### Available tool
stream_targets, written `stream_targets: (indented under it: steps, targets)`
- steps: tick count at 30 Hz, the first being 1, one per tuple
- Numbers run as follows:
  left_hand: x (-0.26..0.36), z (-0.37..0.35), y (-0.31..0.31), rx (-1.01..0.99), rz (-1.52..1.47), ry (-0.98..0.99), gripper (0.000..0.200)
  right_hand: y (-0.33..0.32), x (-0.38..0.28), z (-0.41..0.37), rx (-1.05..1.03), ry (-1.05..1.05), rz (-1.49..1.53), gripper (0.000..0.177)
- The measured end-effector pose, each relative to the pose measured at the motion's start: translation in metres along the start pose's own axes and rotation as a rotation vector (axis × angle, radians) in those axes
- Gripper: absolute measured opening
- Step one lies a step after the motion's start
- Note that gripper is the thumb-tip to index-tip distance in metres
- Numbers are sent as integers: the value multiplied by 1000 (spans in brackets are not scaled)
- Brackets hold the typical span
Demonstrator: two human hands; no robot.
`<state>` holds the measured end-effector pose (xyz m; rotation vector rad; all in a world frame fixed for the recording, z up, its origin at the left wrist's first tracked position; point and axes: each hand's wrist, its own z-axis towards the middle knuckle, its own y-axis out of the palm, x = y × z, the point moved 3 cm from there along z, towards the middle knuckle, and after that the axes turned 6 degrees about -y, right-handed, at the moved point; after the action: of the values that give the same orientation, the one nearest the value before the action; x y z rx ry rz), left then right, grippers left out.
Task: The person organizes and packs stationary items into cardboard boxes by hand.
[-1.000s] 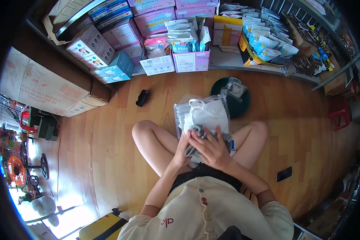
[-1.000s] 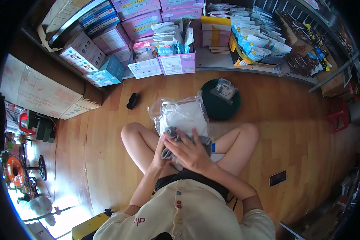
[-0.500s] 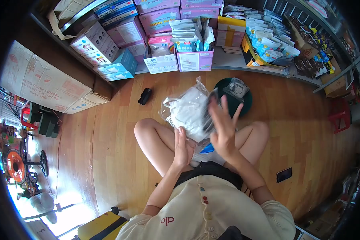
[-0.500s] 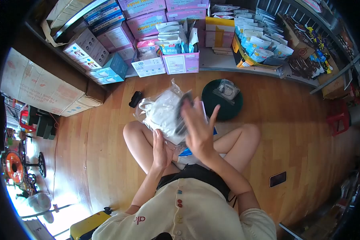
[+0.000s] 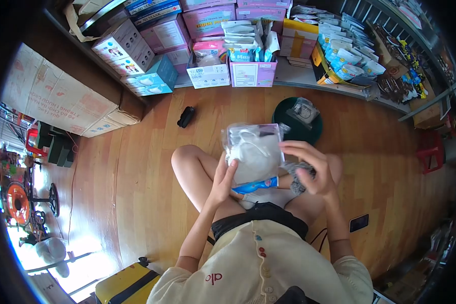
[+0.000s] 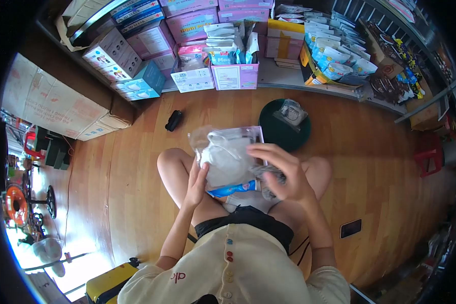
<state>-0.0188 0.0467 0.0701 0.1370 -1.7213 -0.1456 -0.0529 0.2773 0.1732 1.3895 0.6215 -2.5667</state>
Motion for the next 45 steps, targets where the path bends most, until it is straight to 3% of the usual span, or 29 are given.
stream_targets:
  steps: [2,3,6,9,13,16,18,22,25,28,30,32,34,35,36,39,43,45]
  targets:
    - [0,-2,10,-89,169,53,44,18,-14,12,-141,-110,-306,42]
    - [1,-3,15,-134,179,90,43,22,-14,15,-179,-84,-373,52]
    - [-1,-6,16,-132,196,80,41,26,-4,17,-244,-43,-439,53]
    - [-4,-5,12,-180,250,140,40,35,6,14,-166,-11,-398,46]
    - [-8,-8,11,-155,290,114,38,50,16,8,-225,11,-292,38]
    - [-15,-11,14,-196,346,-21,39,56,23,5,-249,67,-400,33]
    - [-18,-13,15,-154,335,80,41,57,27,7,-401,18,-362,34]
    - [-16,-17,16,-98,332,193,42,57,28,7,-438,89,-262,34]
    - [-9,-19,9,-83,267,102,42,37,12,14,-362,-3,-218,35]
    - [-12,-18,-4,32,179,-55,45,1,0,12,-227,71,-85,40]
    - [-19,-13,-7,46,-246,-125,48,-18,13,-5,87,335,-19,49]
    - [-15,-12,-1,19,-298,-150,48,-16,42,-24,52,354,-42,52]
    - [-8,-13,11,-49,-391,-158,47,-6,66,-43,-24,524,278,54]
    - [-5,-12,14,-57,-390,-162,47,-2,67,-46,0,520,306,46]
    - [0,-12,17,-113,-250,-100,45,2,64,-42,5,522,305,46]
    - [8,-13,15,-200,-32,-39,41,13,64,-36,-66,631,344,22]
    - [9,-1,-4,-255,105,-20,29,15,70,-35,-166,618,359,21]
    - [12,1,-7,-227,176,-20,22,18,67,-32,-178,496,325,22]
